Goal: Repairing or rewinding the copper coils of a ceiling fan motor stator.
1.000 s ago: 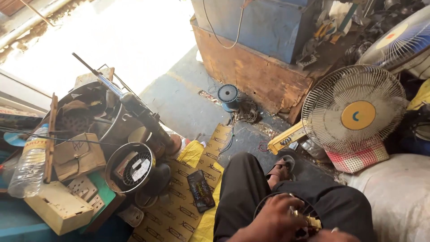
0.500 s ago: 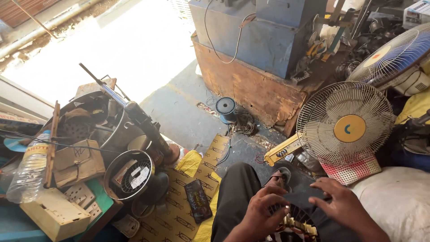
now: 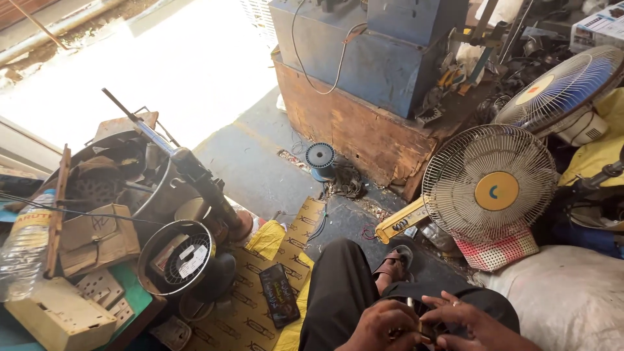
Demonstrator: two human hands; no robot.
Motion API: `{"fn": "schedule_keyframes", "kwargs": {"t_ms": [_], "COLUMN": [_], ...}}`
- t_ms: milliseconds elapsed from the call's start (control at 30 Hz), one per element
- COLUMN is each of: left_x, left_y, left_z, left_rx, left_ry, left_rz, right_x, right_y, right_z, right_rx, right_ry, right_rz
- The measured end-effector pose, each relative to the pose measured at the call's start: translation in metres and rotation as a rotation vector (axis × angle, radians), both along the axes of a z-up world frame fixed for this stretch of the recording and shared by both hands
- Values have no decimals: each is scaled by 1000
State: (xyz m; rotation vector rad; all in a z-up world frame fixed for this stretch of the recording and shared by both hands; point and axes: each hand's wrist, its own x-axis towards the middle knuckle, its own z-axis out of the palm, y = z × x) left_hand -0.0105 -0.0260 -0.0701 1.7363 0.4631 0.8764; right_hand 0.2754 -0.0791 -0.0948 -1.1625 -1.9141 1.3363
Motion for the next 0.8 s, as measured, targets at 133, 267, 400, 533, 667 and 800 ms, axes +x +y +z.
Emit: {"fn": "schedule_keyframes", "kwargs": {"t_ms": [133, 267, 400, 533, 667, 800], "left_x": [3, -1, -4, -6, -10, -7], "left_y": [-1, 0, -5, -19, -33, -47], "left_z": [6, 6, 12, 3, -30, -41], "left_rx": [87, 97, 201, 518, 566, 692], "left_ry": [-5, 175, 169, 297, 400, 490], "left_rz": [37, 8, -81, -26, 31, 139], "right_x": [-17, -22, -19, -17, -25, -24], "right_y": [25, 30, 8, -16, -10, -3], "right_z": [67, 94, 77, 56, 71, 56], "right_rx": [-96, -294, 69, 242, 76, -219], "right_ry": [-169, -438, -510, -369, -256, -179], "right_rz": [5, 0, -18, 32, -77, -330]}}
